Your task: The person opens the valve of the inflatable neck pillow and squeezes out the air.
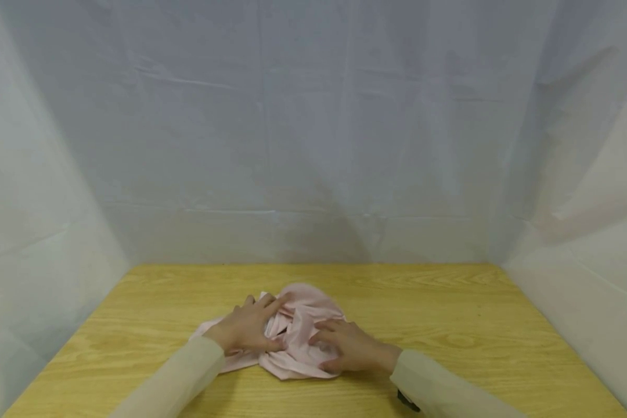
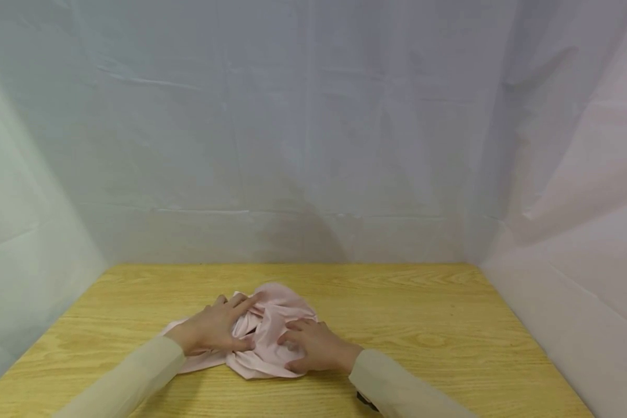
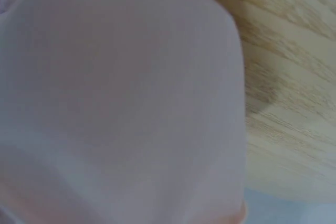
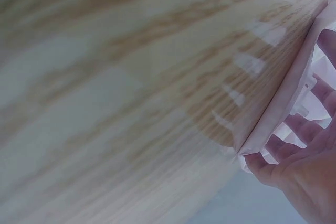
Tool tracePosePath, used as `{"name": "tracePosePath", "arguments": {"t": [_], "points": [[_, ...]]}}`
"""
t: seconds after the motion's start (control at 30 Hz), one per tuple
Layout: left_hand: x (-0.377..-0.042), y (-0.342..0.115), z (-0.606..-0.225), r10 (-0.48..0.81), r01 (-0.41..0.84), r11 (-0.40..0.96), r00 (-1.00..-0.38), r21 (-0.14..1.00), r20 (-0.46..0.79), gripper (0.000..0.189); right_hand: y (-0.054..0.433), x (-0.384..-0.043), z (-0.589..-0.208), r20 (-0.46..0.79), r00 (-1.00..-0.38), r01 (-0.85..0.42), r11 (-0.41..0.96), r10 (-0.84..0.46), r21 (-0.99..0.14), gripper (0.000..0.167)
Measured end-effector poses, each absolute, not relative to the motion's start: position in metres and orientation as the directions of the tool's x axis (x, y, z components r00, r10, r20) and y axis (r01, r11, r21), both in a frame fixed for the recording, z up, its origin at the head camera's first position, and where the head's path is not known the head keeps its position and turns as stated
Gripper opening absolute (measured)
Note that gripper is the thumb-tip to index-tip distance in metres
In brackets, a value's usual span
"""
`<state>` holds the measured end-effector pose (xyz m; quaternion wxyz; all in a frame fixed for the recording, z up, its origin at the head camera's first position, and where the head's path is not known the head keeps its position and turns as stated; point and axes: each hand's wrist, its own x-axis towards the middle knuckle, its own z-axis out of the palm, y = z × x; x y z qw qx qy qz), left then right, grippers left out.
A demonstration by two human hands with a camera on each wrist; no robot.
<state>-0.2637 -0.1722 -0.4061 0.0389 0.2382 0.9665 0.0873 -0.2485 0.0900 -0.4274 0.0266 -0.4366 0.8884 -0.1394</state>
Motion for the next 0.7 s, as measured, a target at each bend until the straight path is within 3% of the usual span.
{"name": "tracePosePath", "arguments": {"t": [0.27, 0.7], "points": [[-0.2633, -0.1725, -0.4088, 0.454, 0.44, 0.876, -0.891, 0.196, -0.028, 0.098, 0.09, -0.2492, -0.4273, 0.053, -0.623, -0.754, 0.581, -0.781, -0.308, 0.042], [-0.2621, -0.1696, -0.4125, 0.457, 0.453, 0.868, -0.889, 0.202, 0.028, 0.077, 0.0897, -0.2492, -0.4276, 0.024, -0.635, -0.737, 0.596, -0.772, -0.32, 0.042]]}}
